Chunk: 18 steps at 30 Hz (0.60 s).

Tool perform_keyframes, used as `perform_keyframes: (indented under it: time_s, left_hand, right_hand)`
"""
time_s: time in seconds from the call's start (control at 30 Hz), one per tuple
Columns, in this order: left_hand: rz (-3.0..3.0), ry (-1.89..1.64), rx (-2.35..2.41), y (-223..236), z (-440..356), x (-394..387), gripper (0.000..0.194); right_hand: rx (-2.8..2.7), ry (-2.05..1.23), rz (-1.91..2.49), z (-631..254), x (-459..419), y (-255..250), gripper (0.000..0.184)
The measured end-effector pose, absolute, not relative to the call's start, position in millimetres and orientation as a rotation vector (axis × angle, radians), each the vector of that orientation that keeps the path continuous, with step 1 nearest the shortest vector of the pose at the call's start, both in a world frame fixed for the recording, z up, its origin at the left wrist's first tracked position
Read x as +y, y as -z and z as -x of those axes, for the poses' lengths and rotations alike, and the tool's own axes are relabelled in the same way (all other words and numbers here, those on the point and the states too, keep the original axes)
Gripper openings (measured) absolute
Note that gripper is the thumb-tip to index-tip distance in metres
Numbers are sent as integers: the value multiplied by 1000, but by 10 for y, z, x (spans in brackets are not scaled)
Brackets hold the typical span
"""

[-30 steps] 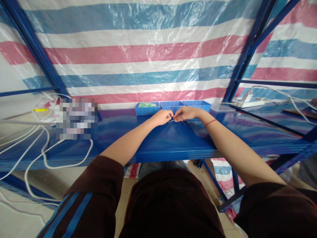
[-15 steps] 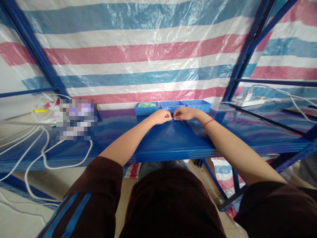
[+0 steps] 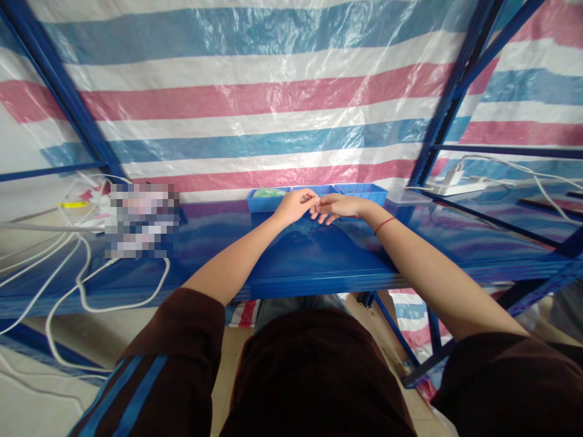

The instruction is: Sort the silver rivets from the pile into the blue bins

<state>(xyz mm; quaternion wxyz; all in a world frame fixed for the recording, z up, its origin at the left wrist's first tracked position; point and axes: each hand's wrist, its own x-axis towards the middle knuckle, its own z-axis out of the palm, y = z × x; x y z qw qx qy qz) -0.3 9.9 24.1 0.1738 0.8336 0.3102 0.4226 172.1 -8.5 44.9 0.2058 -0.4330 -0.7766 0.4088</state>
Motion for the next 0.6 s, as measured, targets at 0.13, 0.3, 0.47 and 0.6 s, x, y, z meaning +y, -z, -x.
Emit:
perform_keyframes:
  time_s: [0.13, 0.3, 0.47, 0.6]
  left_hand:
    - [-2347, -1283, 875, -252, 6, 117, 14]
    - [-2287, -1334, 856, -254, 16, 148, 15]
    - [-2226, -1298, 840, -228, 15, 195, 15]
    - [-2259, -1176, 856, -193, 9, 223, 21]
  right_hand:
    - [-2158, -967, 1174, -1765, -17, -443, 13]
    - [-1961, -712, 1098, -1811, 86, -460, 24]
    - [-1945, -641, 1002, -1798, 41, -506, 30]
    - [-2036, -589, 1010, -1785, 39, -520, 29]
